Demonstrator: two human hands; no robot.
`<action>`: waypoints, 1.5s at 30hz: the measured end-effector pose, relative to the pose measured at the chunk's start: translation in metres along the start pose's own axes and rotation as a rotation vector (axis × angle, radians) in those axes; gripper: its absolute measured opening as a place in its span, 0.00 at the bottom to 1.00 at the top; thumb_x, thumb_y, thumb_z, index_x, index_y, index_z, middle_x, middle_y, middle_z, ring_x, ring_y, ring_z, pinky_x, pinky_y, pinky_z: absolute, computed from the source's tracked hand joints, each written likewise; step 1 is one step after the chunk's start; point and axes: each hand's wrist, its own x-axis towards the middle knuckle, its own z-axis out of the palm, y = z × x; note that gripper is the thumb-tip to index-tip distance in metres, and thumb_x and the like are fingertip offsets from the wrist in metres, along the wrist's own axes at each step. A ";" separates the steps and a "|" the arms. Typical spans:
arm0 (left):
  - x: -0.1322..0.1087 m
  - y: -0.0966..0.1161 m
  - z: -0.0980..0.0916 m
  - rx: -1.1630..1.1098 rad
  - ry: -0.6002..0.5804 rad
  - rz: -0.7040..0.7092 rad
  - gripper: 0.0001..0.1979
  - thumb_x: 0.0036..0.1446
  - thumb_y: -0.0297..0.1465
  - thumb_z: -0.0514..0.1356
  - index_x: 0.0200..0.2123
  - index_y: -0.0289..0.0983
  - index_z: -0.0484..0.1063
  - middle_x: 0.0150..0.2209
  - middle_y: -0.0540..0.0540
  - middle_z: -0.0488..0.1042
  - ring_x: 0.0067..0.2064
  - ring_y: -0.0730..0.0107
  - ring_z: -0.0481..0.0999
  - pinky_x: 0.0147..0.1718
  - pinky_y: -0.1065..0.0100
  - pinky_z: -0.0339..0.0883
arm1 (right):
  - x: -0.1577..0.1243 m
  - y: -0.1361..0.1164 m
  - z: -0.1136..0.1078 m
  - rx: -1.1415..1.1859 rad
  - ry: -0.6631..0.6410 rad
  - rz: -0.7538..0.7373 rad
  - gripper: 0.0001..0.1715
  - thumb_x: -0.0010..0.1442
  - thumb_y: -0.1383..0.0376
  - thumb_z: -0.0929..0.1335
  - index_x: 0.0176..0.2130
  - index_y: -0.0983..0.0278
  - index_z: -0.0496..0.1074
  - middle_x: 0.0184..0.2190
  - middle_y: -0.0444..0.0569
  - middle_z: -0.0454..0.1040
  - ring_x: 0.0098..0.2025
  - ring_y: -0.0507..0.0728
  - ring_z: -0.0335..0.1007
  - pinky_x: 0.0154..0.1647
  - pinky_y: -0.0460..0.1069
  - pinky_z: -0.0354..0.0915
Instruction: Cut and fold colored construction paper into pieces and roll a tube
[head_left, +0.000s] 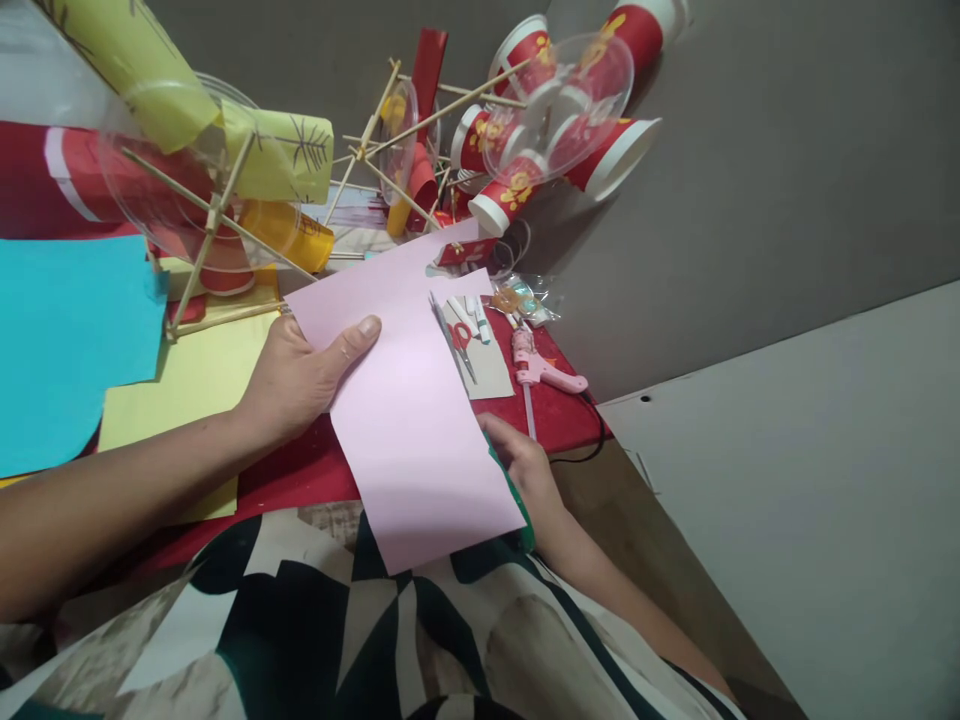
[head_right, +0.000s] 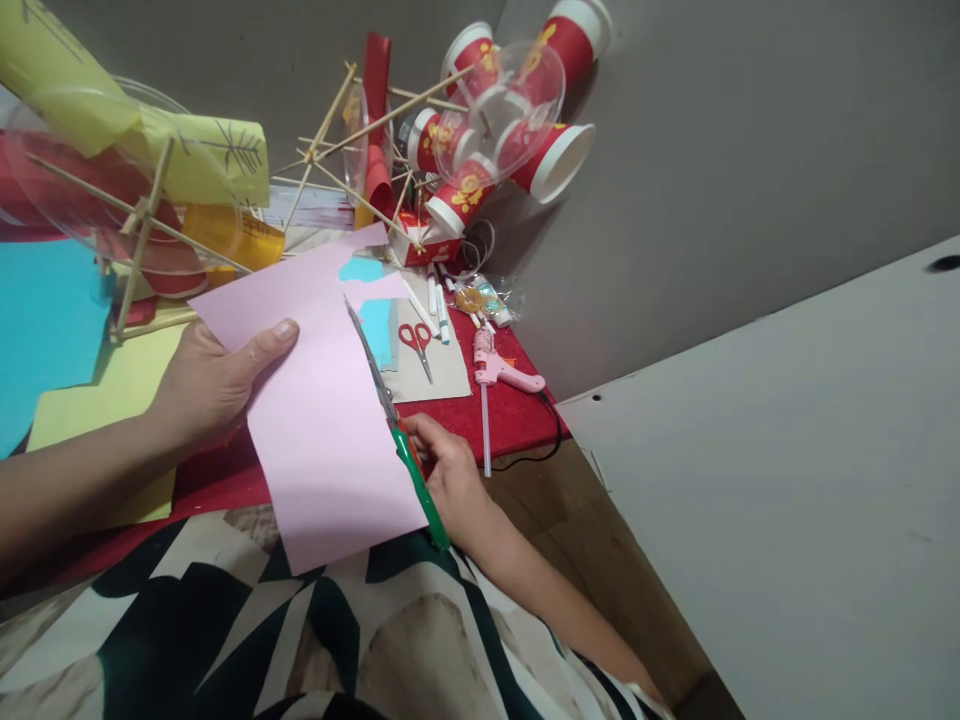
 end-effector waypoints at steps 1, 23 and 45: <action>0.000 0.001 0.000 -0.002 0.001 -0.005 0.20 0.54 0.41 0.69 0.46 0.37 0.78 0.46 0.43 0.82 0.44 0.58 0.81 0.40 0.65 0.77 | 0.000 -0.001 0.001 -0.006 0.010 0.011 0.09 0.48 0.63 0.71 0.32 0.63 0.71 0.22 0.41 0.70 0.26 0.52 0.64 0.26 0.46 0.61; -0.009 0.014 0.005 0.081 -0.100 -0.146 0.21 0.54 0.44 0.68 0.44 0.35 0.78 0.41 0.42 0.82 0.38 0.61 0.81 0.32 0.69 0.75 | -0.005 -0.009 0.002 -0.063 0.049 0.001 0.11 0.55 0.59 0.69 0.28 0.61 0.65 0.18 0.37 0.56 0.22 0.50 0.55 0.24 0.46 0.56; -0.003 0.014 0.004 -0.092 -0.293 -0.411 0.12 0.44 0.34 0.73 0.31 0.35 0.78 0.25 0.47 0.78 0.27 0.63 0.78 0.29 0.64 0.75 | -0.008 -0.011 -0.004 -0.165 0.096 -0.032 0.15 0.57 0.58 0.70 0.27 0.60 0.62 0.18 0.37 0.56 0.21 0.49 0.50 0.21 0.45 0.51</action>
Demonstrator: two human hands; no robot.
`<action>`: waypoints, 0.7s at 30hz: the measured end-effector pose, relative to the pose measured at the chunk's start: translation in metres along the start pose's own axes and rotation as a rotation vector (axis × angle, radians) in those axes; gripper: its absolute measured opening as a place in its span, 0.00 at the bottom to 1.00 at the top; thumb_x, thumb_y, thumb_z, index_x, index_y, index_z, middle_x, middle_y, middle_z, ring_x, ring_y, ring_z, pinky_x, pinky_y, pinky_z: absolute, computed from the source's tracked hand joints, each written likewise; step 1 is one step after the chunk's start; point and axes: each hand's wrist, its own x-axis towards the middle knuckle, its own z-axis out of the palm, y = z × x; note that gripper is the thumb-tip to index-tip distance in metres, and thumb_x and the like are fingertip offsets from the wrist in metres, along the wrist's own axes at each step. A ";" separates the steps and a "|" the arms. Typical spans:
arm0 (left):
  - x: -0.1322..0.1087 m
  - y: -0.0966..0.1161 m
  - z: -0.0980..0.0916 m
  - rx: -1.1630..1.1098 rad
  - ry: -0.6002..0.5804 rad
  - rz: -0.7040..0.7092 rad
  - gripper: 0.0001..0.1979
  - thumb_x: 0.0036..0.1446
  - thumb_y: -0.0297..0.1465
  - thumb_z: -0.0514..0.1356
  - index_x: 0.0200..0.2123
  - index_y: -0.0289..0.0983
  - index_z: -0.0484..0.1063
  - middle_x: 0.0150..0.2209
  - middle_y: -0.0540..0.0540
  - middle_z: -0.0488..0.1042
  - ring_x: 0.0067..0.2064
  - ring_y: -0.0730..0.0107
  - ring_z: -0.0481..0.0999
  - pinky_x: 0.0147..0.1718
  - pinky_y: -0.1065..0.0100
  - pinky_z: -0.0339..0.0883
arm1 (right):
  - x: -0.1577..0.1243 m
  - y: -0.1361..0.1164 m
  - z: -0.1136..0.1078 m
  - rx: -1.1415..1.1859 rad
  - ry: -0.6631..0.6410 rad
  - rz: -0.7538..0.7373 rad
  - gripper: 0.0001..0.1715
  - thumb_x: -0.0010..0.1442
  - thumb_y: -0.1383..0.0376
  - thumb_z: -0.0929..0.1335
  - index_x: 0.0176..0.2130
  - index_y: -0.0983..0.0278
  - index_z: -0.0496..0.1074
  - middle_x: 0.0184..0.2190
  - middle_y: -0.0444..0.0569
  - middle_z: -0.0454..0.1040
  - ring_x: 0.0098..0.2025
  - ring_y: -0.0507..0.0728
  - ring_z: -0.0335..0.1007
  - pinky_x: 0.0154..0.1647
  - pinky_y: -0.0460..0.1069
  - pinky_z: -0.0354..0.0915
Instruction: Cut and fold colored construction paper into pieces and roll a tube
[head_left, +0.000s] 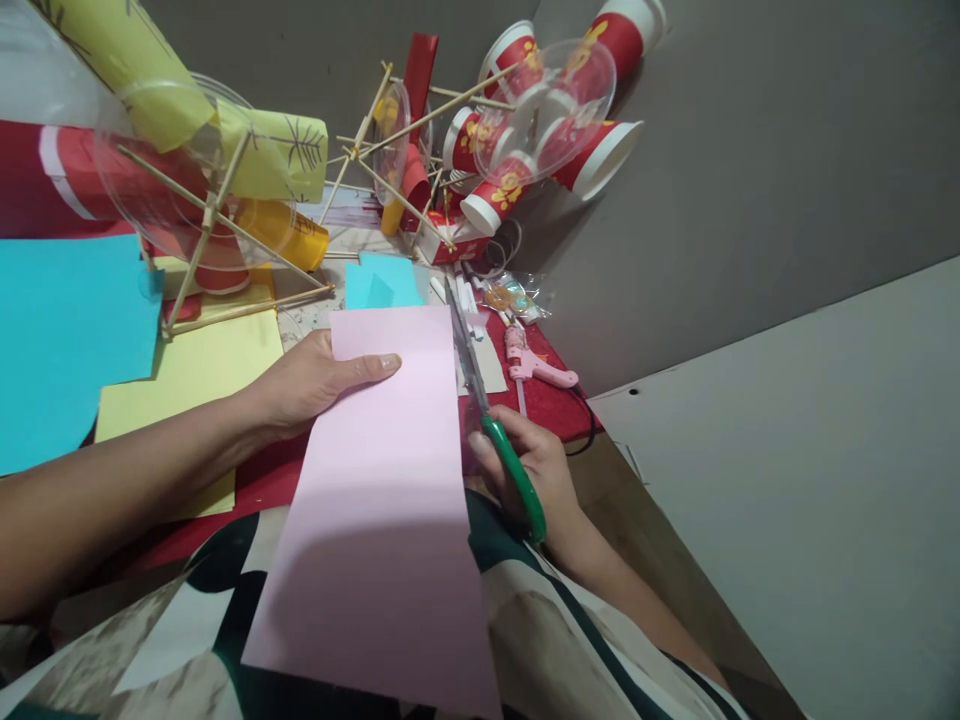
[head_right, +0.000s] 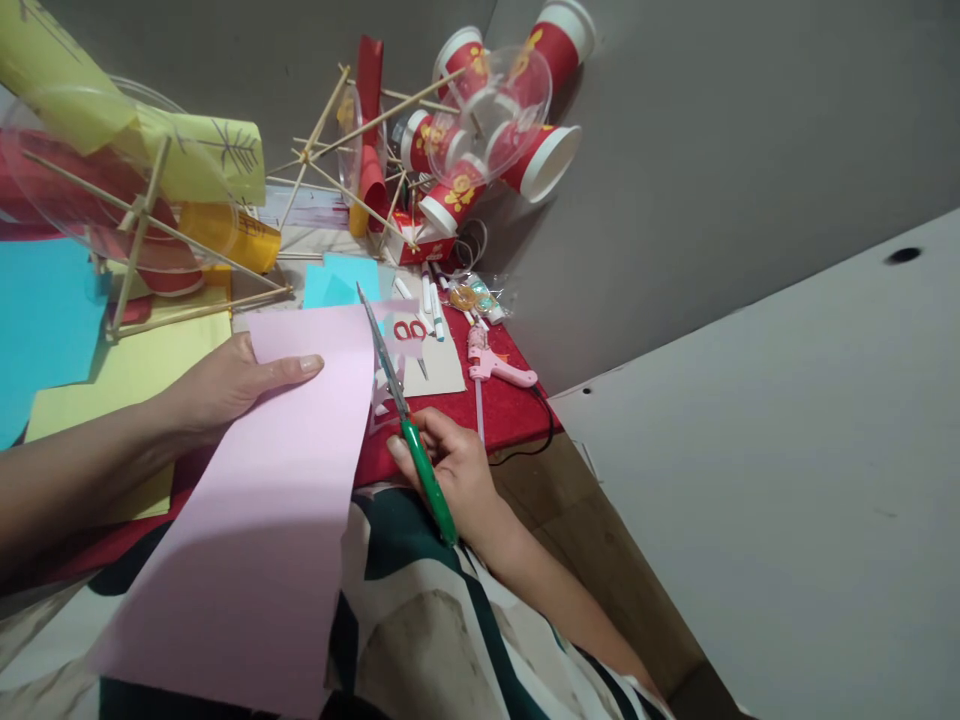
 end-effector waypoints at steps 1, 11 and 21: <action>0.001 0.001 -0.001 -0.002 -0.001 -0.010 0.13 0.43 0.34 0.73 0.31 0.35 0.78 0.24 0.47 0.78 0.28 0.62 0.78 0.29 0.63 0.75 | 0.002 0.001 -0.003 -0.028 0.020 0.000 0.16 0.57 0.57 0.70 0.27 0.61 0.63 0.18 0.37 0.56 0.21 0.49 0.51 0.22 0.45 0.51; 0.014 0.015 -0.013 -0.155 0.250 0.122 0.11 0.46 0.26 0.68 0.37 0.34 0.78 0.34 0.44 0.82 0.33 0.64 0.81 0.39 0.62 0.78 | 0.067 0.039 -0.041 -1.010 0.063 0.105 0.20 0.61 0.52 0.66 0.38 0.66 0.74 0.29 0.55 0.76 0.31 0.61 0.71 0.30 0.51 0.57; 0.022 0.013 -0.019 -0.249 0.274 0.058 0.13 0.48 0.23 0.67 0.40 0.30 0.77 0.39 0.40 0.82 0.35 0.64 0.81 0.45 0.59 0.77 | 0.070 0.021 -0.049 -0.735 0.008 -0.701 0.32 0.65 0.52 0.66 0.63 0.63 0.65 0.63 0.62 0.66 0.65 0.68 0.61 0.63 0.65 0.60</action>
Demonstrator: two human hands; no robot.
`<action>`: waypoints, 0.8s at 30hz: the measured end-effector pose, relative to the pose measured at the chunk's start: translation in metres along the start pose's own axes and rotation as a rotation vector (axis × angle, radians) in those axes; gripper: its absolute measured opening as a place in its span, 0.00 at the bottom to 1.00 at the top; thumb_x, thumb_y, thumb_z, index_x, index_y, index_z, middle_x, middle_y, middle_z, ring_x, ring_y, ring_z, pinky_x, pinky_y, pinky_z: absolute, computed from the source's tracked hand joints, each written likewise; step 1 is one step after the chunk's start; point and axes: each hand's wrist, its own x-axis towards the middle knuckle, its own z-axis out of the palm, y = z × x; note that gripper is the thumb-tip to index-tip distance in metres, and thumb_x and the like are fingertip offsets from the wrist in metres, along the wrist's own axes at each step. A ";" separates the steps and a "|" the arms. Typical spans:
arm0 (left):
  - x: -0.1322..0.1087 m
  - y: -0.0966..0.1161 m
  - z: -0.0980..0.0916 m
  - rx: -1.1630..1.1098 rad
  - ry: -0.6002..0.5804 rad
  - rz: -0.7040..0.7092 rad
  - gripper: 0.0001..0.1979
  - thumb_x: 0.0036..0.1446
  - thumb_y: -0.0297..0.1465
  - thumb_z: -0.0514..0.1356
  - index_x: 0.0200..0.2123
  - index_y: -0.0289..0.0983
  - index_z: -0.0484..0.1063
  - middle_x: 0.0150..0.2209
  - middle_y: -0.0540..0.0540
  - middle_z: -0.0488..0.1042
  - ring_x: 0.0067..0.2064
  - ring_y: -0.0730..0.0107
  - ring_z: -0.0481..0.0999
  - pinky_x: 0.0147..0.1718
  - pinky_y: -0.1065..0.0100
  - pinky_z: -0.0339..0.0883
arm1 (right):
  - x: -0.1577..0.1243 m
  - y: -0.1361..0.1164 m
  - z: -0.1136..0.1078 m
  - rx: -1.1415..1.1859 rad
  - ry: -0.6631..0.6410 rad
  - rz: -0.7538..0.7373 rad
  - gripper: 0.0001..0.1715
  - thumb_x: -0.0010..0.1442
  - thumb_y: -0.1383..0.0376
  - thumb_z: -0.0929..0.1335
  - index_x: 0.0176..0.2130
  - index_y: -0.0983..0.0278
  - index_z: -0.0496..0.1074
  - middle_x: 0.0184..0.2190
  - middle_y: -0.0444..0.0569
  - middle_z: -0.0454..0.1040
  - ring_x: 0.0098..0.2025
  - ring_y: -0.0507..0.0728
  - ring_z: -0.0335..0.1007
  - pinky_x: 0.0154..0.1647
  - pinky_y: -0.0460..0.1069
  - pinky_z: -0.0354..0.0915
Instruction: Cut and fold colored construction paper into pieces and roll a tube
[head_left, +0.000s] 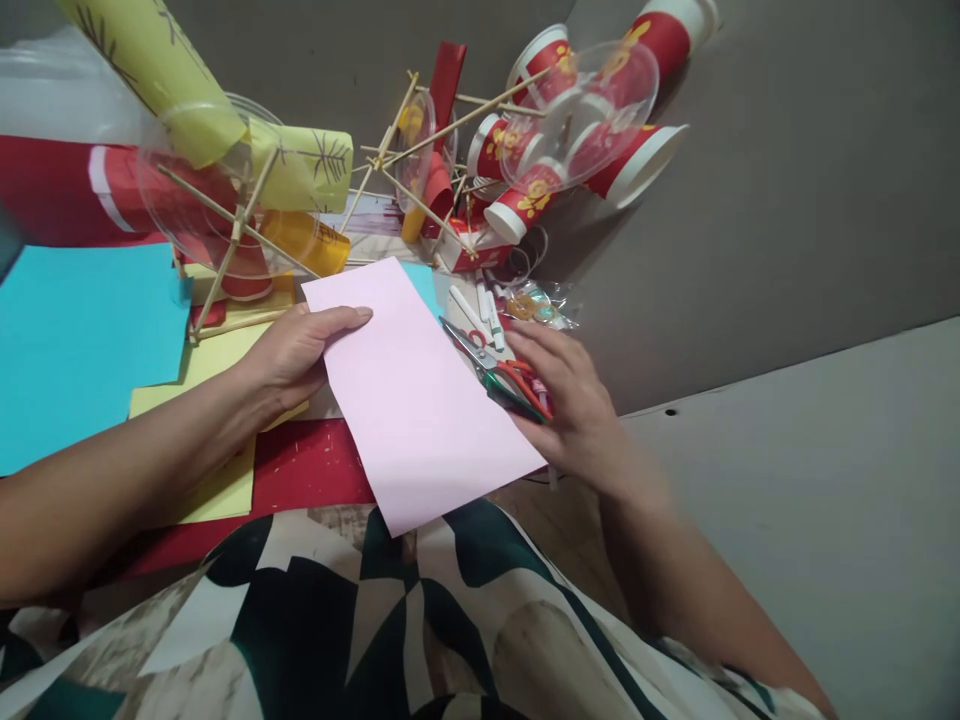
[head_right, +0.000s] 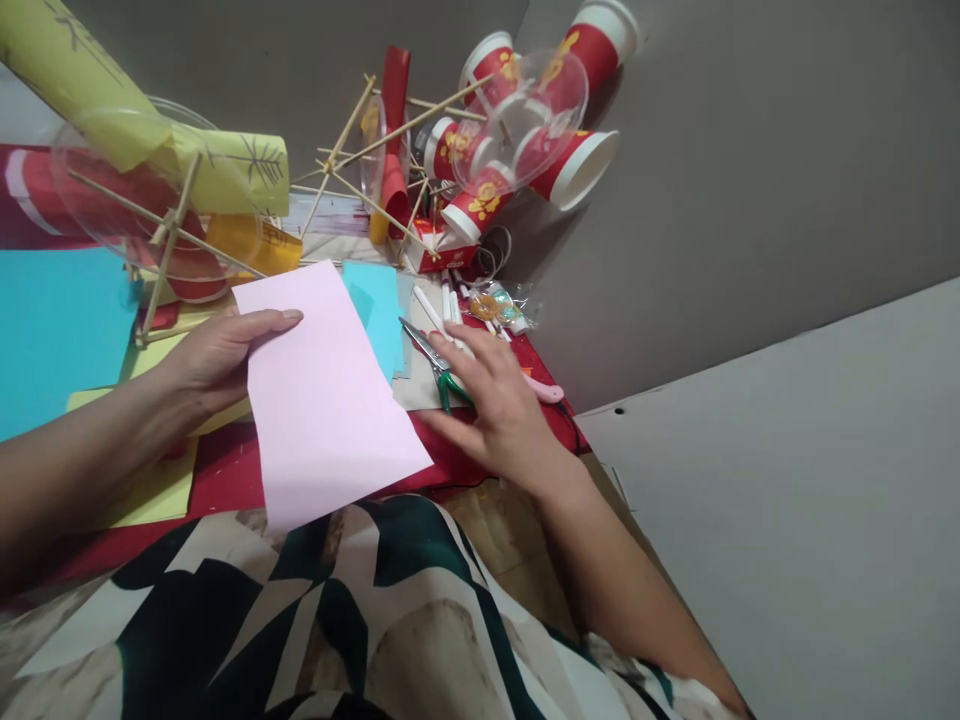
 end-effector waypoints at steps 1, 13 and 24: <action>0.000 -0.001 0.000 0.006 -0.010 0.002 0.14 0.48 0.24 0.68 0.40 0.30 0.77 0.39 0.40 0.82 0.36 0.64 0.81 0.45 0.60 0.76 | 0.004 -0.008 -0.003 0.094 0.024 -0.111 0.30 0.65 0.52 0.66 0.62 0.60 0.67 0.64 0.59 0.66 0.67 0.67 0.59 0.64 0.65 0.60; -0.017 0.000 -0.009 0.658 -0.059 0.550 0.10 0.57 0.36 0.65 0.40 0.39 0.82 0.41 0.45 0.83 0.44 0.57 0.81 0.43 0.64 0.75 | 0.068 -0.044 -0.001 0.960 -0.153 0.509 0.18 0.56 0.50 0.73 0.27 0.61 0.79 0.25 0.45 0.76 0.28 0.55 0.70 0.32 0.51 0.69; 0.005 -0.007 -0.030 1.049 -0.484 0.765 0.23 0.58 0.29 0.63 0.57 0.46 0.75 0.58 0.44 0.75 0.59 0.58 0.76 0.57 0.62 0.69 | 0.094 -0.014 0.019 1.187 -0.407 0.665 0.11 0.47 0.59 0.71 0.18 0.61 0.73 0.19 0.43 0.70 0.24 0.51 0.61 0.27 0.47 0.62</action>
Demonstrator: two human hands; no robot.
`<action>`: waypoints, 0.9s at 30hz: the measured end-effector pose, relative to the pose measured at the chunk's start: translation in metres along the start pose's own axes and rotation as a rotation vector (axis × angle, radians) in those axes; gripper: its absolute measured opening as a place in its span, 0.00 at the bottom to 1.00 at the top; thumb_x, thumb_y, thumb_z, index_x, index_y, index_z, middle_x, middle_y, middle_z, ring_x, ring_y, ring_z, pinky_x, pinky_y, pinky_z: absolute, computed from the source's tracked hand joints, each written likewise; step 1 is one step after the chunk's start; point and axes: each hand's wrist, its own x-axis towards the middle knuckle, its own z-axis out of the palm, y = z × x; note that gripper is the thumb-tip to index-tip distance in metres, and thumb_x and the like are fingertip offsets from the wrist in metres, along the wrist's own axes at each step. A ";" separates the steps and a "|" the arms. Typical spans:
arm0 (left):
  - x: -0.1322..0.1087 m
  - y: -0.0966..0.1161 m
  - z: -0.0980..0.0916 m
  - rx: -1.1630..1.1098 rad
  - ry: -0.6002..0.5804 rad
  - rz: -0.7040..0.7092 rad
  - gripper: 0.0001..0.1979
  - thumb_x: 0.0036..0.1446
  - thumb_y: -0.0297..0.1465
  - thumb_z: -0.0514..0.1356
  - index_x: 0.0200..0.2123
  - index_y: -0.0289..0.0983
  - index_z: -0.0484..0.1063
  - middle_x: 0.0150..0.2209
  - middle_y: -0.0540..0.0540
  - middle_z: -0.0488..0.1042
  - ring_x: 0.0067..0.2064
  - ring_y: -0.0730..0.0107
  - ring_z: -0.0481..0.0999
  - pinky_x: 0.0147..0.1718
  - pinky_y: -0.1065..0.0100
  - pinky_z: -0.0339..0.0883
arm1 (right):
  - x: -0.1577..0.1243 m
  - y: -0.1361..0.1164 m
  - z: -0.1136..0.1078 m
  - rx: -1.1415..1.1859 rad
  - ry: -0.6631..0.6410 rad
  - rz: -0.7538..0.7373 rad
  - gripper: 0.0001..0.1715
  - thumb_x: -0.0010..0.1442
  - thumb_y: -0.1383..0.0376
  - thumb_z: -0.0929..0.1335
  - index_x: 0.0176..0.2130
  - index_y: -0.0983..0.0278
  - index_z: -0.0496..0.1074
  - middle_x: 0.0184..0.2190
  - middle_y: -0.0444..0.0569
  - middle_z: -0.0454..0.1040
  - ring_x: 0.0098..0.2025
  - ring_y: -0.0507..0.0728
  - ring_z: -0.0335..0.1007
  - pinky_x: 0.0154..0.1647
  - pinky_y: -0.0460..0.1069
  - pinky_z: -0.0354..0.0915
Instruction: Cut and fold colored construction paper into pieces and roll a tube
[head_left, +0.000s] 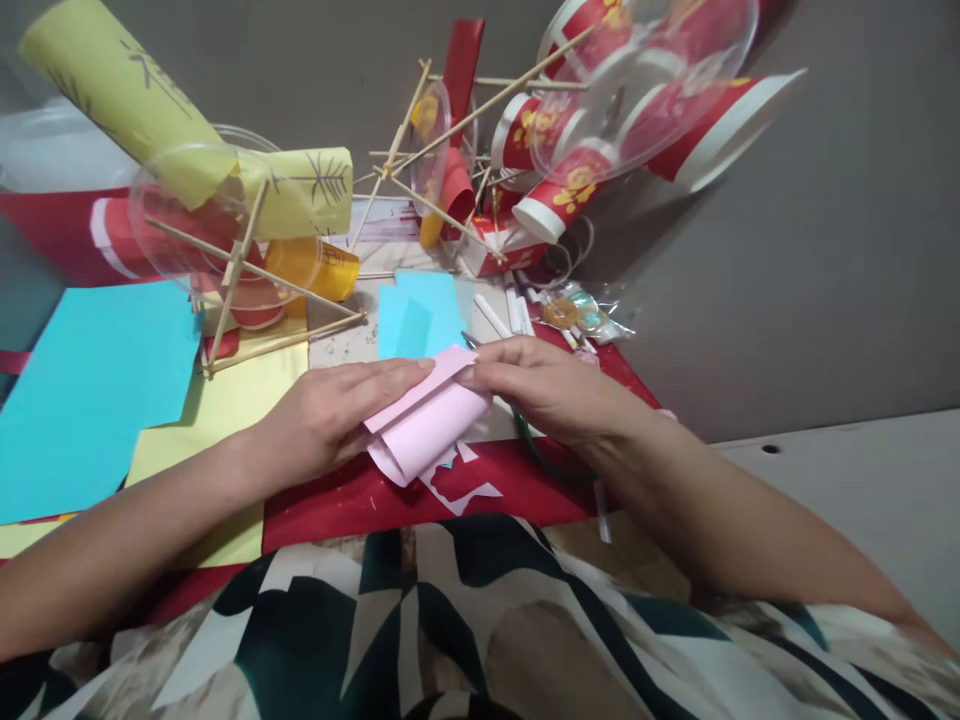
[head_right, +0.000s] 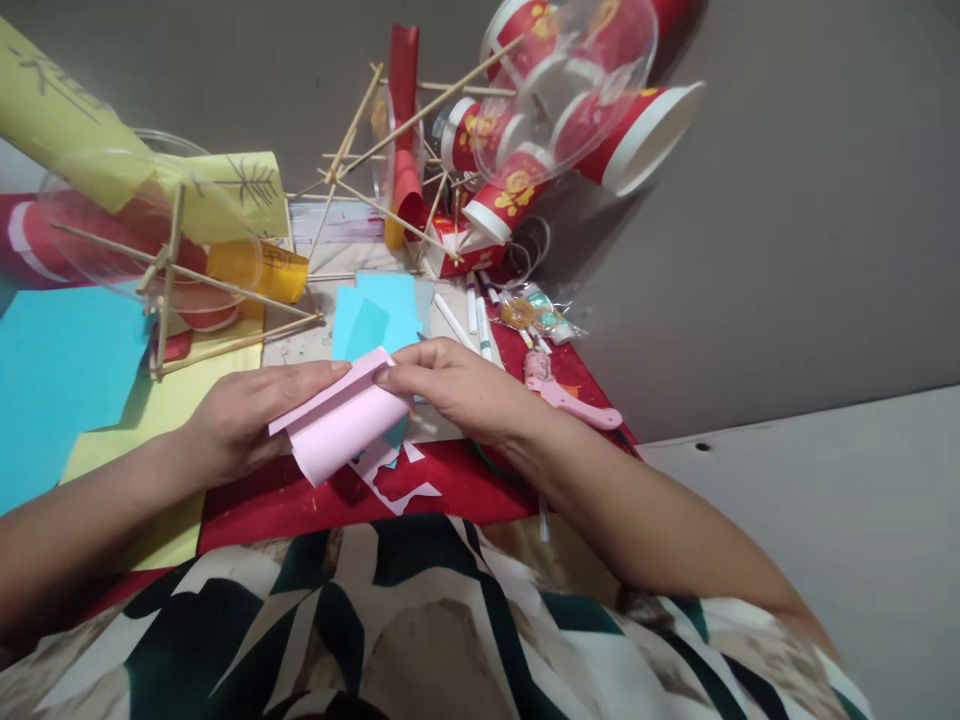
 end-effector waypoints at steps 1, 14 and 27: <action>-0.001 -0.001 0.000 0.045 -0.026 -0.042 0.22 0.59 0.30 0.62 0.57 0.46 0.75 0.59 0.44 0.74 0.59 0.58 0.75 0.57 0.61 0.69 | 0.003 0.002 -0.001 0.012 -0.012 0.007 0.12 0.46 0.59 0.70 0.17 0.61 0.72 0.18 0.43 0.69 0.23 0.51 0.60 0.26 0.47 0.60; 0.013 0.016 -0.009 -0.415 0.186 -0.526 0.10 0.53 0.34 0.67 0.39 0.42 0.84 0.36 0.45 0.84 0.36 0.60 0.83 0.34 0.66 0.77 | 0.019 -0.003 -0.024 -0.173 0.192 -0.375 0.18 0.53 0.61 0.73 0.45 0.60 0.78 0.39 0.46 0.80 0.43 0.56 0.77 0.46 0.52 0.72; 0.015 0.016 -0.005 -0.683 0.019 -0.749 0.07 0.47 0.29 0.64 0.22 0.34 0.79 0.20 0.46 0.77 0.23 0.69 0.76 0.26 0.71 0.73 | 0.010 0.004 0.002 0.041 0.044 -0.116 0.11 0.40 0.62 0.80 0.22 0.63 0.79 0.22 0.42 0.77 0.26 0.51 0.70 0.28 0.44 0.66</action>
